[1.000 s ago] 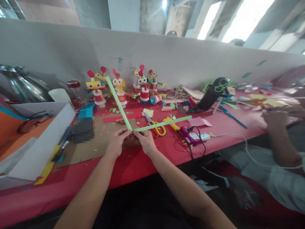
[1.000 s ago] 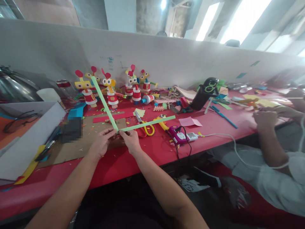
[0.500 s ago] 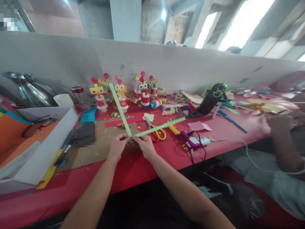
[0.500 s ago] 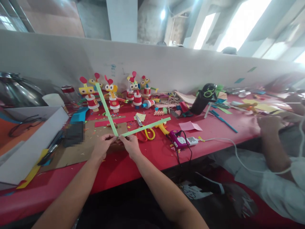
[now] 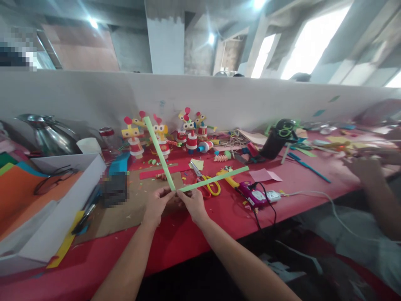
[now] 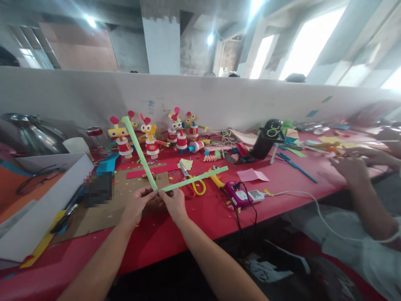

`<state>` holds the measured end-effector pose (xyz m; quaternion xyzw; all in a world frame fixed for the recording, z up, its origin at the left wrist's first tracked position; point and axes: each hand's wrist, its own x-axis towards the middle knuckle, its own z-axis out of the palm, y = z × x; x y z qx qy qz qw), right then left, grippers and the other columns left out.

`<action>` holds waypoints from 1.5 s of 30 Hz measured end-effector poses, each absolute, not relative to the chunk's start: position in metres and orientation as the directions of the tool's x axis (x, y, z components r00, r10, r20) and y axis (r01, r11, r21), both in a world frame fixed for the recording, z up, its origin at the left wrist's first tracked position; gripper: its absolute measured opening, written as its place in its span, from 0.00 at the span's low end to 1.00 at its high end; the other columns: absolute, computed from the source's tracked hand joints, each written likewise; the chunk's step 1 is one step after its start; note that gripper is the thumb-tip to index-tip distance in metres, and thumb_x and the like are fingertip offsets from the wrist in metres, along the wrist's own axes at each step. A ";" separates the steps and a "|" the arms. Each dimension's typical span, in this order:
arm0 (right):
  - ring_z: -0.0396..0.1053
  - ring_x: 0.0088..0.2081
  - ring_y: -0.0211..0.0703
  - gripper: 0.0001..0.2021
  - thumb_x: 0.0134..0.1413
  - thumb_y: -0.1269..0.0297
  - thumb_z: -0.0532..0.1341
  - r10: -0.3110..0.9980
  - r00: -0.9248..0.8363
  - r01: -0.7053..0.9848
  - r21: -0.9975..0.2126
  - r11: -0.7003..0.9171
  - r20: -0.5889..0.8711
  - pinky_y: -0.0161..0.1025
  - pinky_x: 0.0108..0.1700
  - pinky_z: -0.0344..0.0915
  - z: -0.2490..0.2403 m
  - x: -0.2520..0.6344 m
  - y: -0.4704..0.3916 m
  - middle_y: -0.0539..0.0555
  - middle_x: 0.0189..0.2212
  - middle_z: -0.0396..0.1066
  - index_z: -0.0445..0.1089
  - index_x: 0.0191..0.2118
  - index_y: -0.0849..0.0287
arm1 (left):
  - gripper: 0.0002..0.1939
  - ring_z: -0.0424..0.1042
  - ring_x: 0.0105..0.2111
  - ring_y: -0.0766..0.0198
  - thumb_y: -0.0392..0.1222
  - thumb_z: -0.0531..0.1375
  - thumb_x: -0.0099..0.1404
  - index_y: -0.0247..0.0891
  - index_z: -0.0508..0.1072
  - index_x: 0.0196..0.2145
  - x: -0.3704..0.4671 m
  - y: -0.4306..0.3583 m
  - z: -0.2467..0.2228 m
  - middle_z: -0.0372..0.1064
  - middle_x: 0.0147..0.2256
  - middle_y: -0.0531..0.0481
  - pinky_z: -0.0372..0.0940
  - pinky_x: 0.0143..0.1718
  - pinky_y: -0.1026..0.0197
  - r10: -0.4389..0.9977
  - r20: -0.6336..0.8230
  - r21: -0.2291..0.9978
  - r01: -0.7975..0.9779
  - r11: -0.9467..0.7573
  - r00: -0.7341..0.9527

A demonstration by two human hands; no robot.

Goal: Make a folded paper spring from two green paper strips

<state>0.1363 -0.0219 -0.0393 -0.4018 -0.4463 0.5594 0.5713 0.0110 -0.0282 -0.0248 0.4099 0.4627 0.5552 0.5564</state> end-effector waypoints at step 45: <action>0.60 0.18 0.33 0.19 0.49 0.45 0.59 0.994 -0.018 -0.239 -0.966 0.096 0.104 0.31 0.19 0.56 -0.038 0.140 -0.020 0.46 0.17 0.64 0.63 0.24 0.58 | 0.12 0.65 0.21 0.70 0.36 0.70 0.38 0.35 0.76 0.25 0.008 -0.025 -0.023 0.71 0.22 0.52 0.59 0.25 0.66 0.983 -0.182 0.885 -0.428 0.180 0.037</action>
